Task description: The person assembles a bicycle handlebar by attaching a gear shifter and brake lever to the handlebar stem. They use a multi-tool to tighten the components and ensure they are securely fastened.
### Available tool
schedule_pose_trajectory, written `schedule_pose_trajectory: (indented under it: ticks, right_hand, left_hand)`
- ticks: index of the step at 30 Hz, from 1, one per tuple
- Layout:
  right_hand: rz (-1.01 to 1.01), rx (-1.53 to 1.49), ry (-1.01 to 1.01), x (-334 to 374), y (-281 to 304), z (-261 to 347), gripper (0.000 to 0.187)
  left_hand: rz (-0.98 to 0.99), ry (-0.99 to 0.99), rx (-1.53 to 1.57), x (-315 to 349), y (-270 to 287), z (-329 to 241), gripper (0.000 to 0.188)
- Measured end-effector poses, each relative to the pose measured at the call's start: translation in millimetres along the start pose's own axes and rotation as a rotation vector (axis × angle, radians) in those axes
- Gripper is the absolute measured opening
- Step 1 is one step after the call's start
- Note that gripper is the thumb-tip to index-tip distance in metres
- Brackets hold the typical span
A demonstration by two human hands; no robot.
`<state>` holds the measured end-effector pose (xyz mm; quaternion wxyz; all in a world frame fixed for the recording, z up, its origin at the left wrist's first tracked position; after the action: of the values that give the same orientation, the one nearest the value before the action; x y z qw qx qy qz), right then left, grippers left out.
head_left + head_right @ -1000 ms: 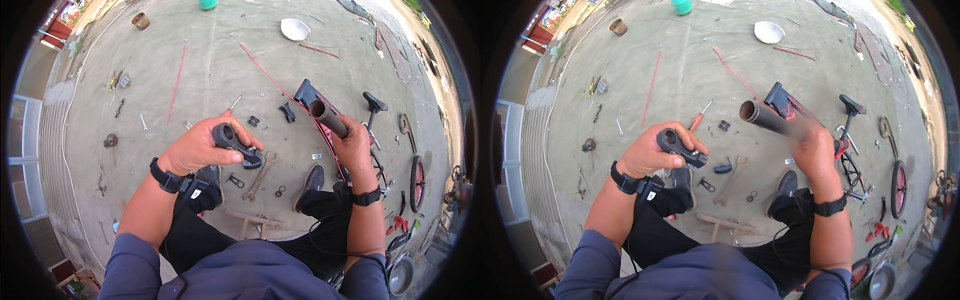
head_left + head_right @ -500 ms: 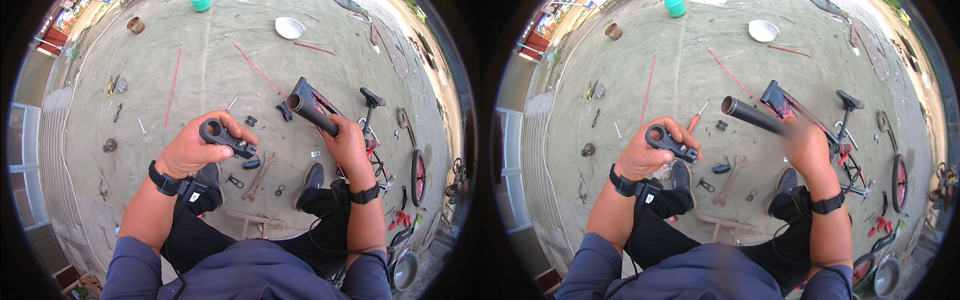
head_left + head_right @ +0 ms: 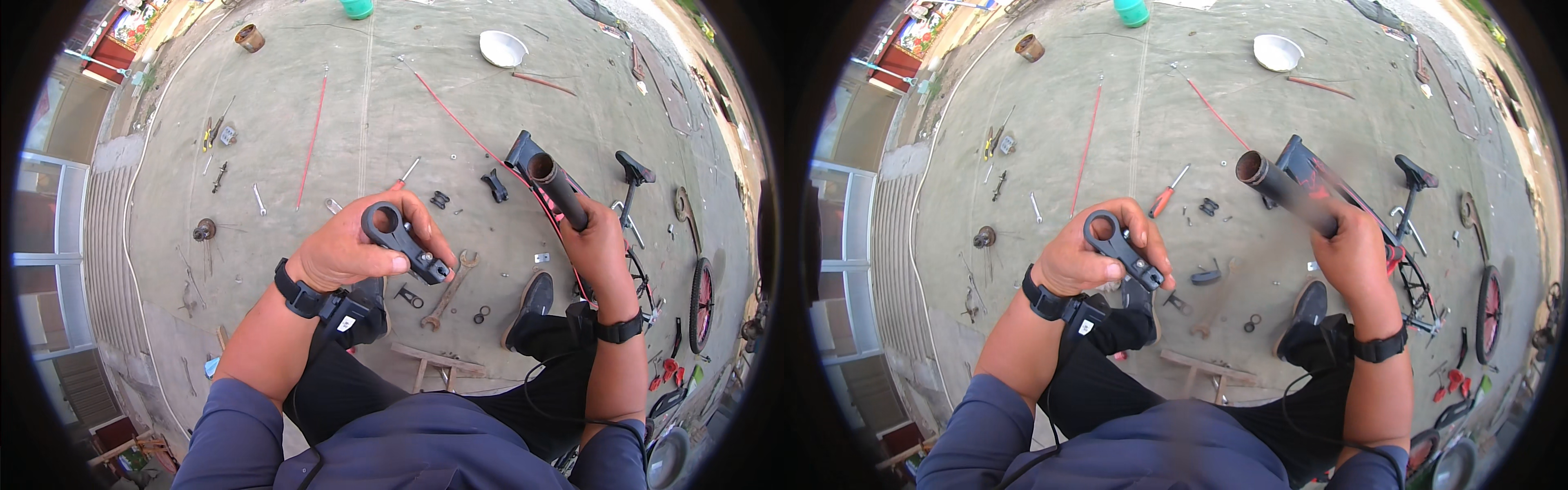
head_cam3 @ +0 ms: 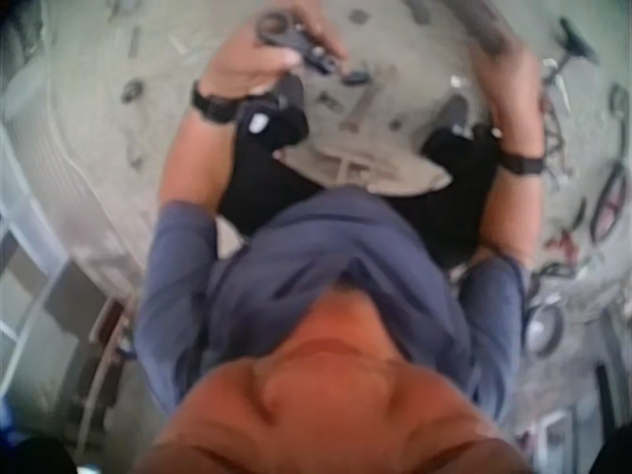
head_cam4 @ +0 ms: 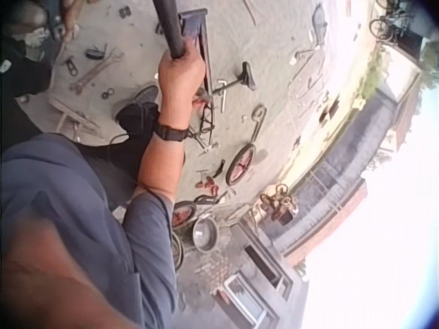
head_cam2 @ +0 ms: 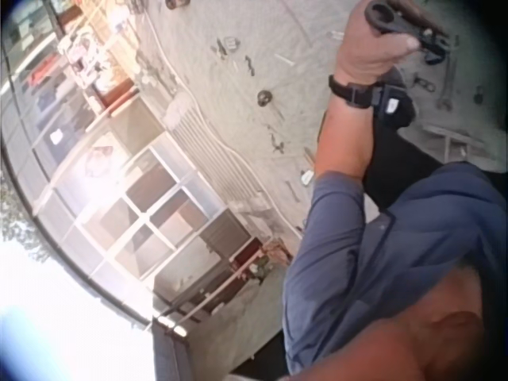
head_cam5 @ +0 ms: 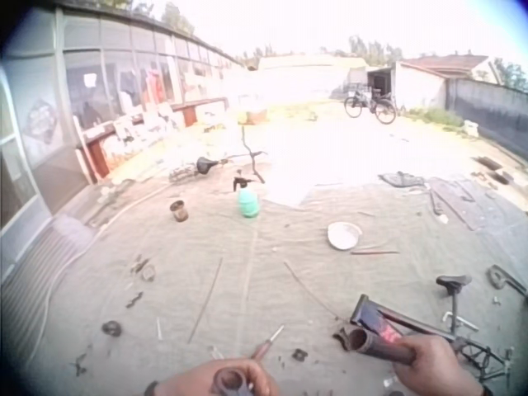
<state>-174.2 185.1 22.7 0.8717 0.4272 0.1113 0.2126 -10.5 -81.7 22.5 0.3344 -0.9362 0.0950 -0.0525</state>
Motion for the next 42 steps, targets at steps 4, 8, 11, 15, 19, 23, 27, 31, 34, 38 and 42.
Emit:
schedule_pose_trajectory:
  ticks: [4, 8, 11, 15, 19, 23, 27, 31, 34, 38, 42]
  right_hand:
    - [-0.043, -0.095, -0.033, 1, -2, -17, 0.017]
    - [-0.039, -0.222, -0.069, 1, 2, -13, 0.016]
    - [-0.051, -0.28, -0.081, 1, 2, -20, 0.017]
    - [-0.117, -0.503, -0.109, 0, 7, -19, 0.012]
    - [-0.109, -0.641, -0.14, -2, 18, -16, 0.018]
    - [-0.104, -0.79, -0.131, -1, 25, -19, 0.016]
    - [-0.16, -0.919, -0.14, 0, 31, -27, 0.015]
    - [-0.231, -1.067, -0.21, 1, 38, -29, 0.015]
    - [-0.255, -1.128, -0.213, 5, 45, -36, 0.013]
    - [-0.259, -1.136, -0.206, 3, 54, -47, 0.011]
    - [-0.247, -1.138, -0.204, -1, 56, -59, 0.008]
  left_hand:
    - [-0.14, 0.05, 0.055, 0, 12, -1, 0.051]
    - [-0.242, 0.045, 0.069, 3, 28, 1, 0.065]
    - [-0.31, 0.054, 0.086, -1, 35, 7, 0.066]
    - [-0.459, 0.108, 0.015, -6, 59, 16, 0.059]
    - [-0.688, 0.289, -0.137, -9, 103, 37, 0.05]
    - [-0.85, 0.482, -0.316, -4, 143, 63, 0.048]
    - [-0.902, 0.609, -0.497, -9, 174, 75, 0.061]
    - [-0.91, 0.633, -0.572, -24, 206, 92, 0.071]
    - [-0.886, 0.646, -0.564, -41, 224, 113, 0.07]
    - [-0.857, 0.677, -0.577, -54, 249, 146, 0.055]
    - [-0.757, 0.754, -0.728, -68, 268, 170, 0.038]
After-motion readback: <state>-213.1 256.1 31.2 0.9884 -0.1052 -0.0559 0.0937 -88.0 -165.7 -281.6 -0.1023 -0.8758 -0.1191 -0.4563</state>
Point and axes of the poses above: each hand's wrist, its own x-axis away from the middle knuckle, its own y-axis out of the back of the hand, z = x × y, the point moved 5 cm from there along -x, towards the middle knuckle, and after that the axes turned 3 degrees about -z, right-handed, at the moved point
